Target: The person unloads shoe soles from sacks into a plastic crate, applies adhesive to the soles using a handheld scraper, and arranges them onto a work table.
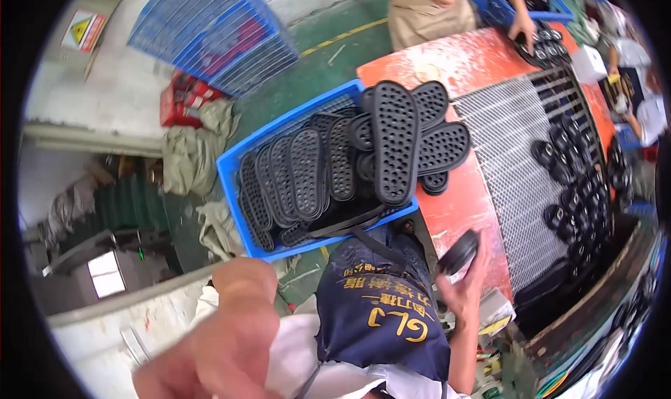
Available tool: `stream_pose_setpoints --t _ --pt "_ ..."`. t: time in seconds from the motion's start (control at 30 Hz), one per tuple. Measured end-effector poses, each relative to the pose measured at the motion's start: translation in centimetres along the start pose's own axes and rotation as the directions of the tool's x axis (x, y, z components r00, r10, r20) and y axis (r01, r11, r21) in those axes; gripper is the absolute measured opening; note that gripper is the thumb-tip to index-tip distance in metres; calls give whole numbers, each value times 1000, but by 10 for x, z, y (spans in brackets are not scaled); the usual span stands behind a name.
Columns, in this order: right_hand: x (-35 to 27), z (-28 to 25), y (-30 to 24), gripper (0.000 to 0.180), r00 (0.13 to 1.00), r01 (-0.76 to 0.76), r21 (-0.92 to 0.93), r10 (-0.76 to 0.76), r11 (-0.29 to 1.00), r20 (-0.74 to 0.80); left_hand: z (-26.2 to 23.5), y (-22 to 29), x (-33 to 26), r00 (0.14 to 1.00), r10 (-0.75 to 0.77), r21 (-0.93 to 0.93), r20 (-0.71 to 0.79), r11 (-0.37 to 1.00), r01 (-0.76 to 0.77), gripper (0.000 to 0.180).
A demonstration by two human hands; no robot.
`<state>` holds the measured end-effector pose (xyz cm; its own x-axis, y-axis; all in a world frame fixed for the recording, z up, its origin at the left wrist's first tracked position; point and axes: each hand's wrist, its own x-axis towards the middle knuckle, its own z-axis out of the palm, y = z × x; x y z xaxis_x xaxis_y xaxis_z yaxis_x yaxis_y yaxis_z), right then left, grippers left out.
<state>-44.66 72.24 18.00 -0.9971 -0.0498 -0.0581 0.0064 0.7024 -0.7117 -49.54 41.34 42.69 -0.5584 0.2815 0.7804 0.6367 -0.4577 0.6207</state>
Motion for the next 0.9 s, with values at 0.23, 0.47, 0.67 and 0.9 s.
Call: stream_pose_setpoints --t 0.23,0.47,0.67,0.9 --pt "45 21 -136 105 497 370 506 -626 779 601 70 6 -39 770 571 539 -284 760 -365 44" --pt "28 144 -143 55 -3 949 269 -845 167 535 60 83 -119 896 354 338 267 837 -431 28" --pt "18 157 -141 58 -50 965 238 -813 110 580 74 90 -108 914 405 404 -23 840 -362 34" --pt "52 86 -122 41 300 932 79 -876 353 379 134 85 -83 455 522 605 -721 795 47 20"
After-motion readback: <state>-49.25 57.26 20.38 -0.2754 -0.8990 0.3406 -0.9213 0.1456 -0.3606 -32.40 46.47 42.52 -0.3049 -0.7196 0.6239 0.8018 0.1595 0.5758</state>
